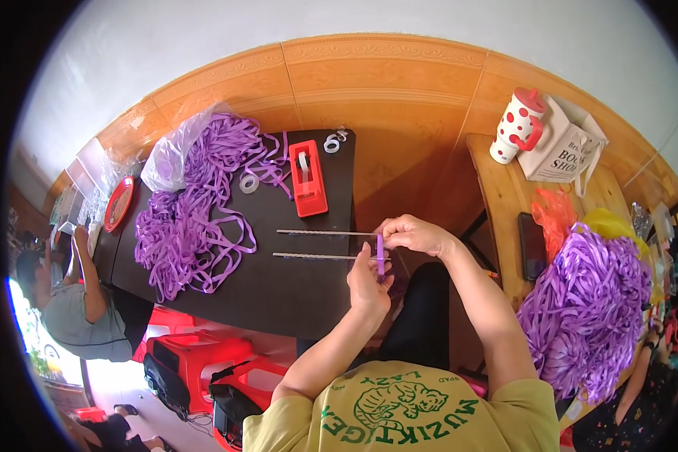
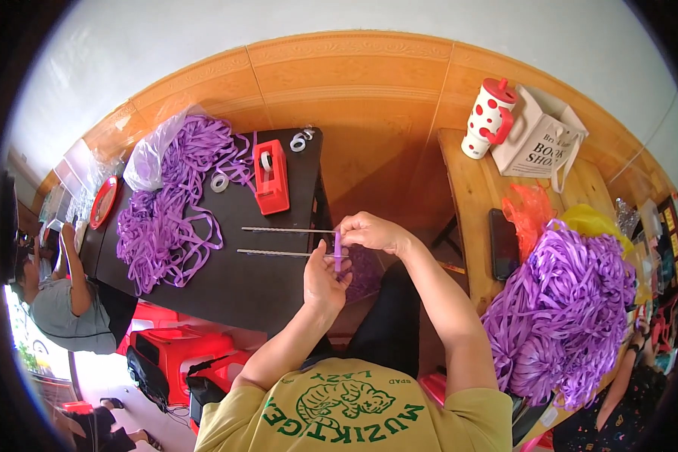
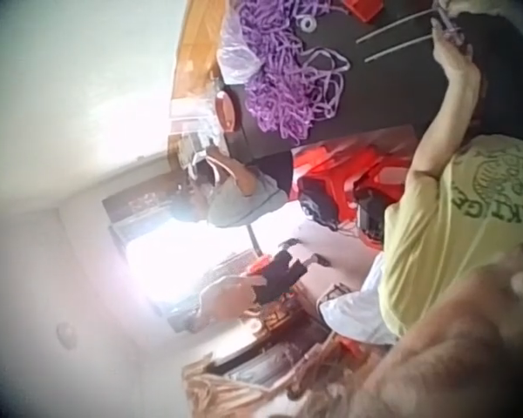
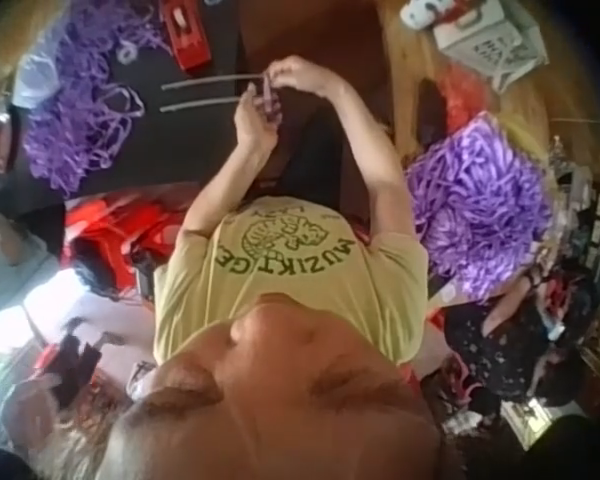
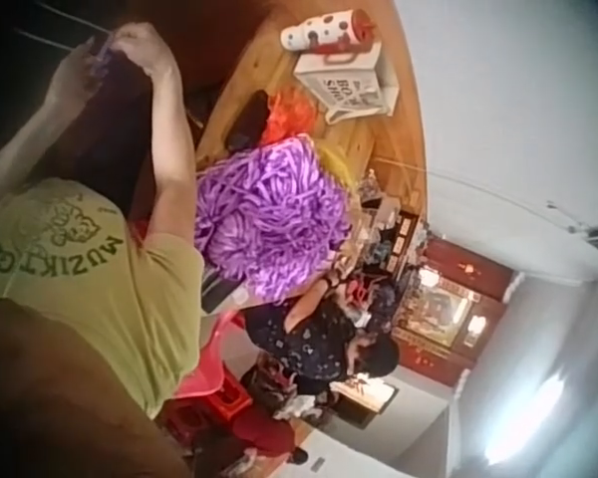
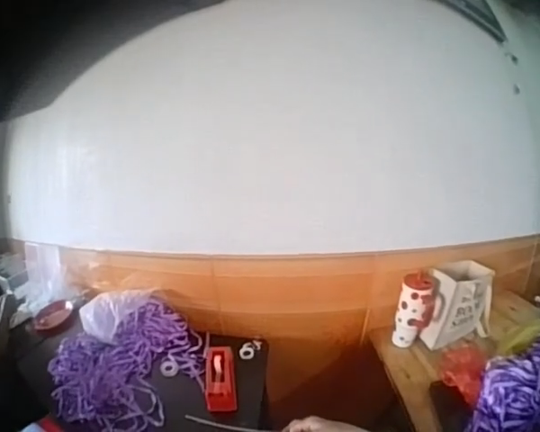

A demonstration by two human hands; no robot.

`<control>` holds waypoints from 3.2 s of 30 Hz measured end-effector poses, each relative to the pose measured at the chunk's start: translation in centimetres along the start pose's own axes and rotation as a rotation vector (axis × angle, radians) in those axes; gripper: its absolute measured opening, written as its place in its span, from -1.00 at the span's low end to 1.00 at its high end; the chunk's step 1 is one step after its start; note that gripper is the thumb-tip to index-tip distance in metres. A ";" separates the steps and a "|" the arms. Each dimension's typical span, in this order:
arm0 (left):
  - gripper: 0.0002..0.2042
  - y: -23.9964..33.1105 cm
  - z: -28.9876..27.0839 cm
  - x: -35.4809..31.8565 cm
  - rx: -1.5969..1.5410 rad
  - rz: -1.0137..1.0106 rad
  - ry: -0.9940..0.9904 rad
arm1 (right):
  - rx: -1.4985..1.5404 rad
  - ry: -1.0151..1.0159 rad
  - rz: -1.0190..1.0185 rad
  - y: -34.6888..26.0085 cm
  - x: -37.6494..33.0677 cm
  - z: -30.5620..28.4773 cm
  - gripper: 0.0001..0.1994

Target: Wrapping purple ribbons around a metal frame to create decorative items.

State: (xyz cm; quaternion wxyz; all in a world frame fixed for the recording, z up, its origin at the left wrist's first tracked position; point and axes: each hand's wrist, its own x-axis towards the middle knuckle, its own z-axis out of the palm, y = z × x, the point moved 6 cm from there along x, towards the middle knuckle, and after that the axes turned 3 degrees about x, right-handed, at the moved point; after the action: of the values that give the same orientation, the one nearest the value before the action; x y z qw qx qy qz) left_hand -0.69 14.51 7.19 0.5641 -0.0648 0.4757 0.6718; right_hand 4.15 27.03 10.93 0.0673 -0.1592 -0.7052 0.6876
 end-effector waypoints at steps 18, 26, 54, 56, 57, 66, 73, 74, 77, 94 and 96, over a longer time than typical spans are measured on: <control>-0.77 0.0 0.0 0.4 -0.038 0.179 0.117 | 0.086 0.071 -0.006 0.7 0.2 0.3 -0.87; -0.88 -0.1 -0.1 1.8 0.019 0.262 0.154 | 0.066 0.102 -0.026 1.0 0.3 0.2 -0.89; -0.91 -0.2 -0.2 2.0 -0.007 0.274 0.145 | 0.305 0.412 -0.097 2.4 -3.7 0.2 -0.87; -0.92 -0.2 -0.5 2.2 -0.006 0.269 0.153 | 0.308 0.400 -0.103 2.6 -3.6 0.3 -0.87; -0.91 -0.2 -0.6 2.2 -0.004 0.269 0.149 | 0.311 0.392 -0.109 2.6 -3.5 0.3 -0.87; -0.92 -0.1 -0.4 1.9 0.022 0.254 0.146 | 0.610 0.240 -0.042 7.1 -1.6 1.0 -0.94; -0.91 -0.4 -0.9 1.8 0.049 0.202 0.121 | 0.588 0.150 -0.079 7.1 -0.4 1.5 -0.93; -0.91 -0.2 -0.8 1.5 0.049 0.203 0.120 | 0.578 0.137 -0.072 6.6 -0.4 1.7 -0.91; -0.87 -0.2 -0.9 0.8 0.023 0.139 0.131 | 0.582 0.099 -0.067 6.4 0.2 2.1 -0.88; -0.96 -0.7 -1.2 2.0 -0.332 0.358 -0.087 | 0.713 -0.135 -0.189 5.4 3.0 3.2 -0.86; -0.98 -0.5 -0.7 1.6 -0.340 0.351 -0.096 | 0.701 -0.175 -0.170 5.5 3.1 3.2 -0.85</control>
State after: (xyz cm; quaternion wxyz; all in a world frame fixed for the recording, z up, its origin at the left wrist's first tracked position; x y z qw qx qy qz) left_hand -1.16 15.07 5.58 0.4416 -0.0429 0.3325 0.8322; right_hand 0.95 25.05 4.95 0.1139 -0.0079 -0.4407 0.8904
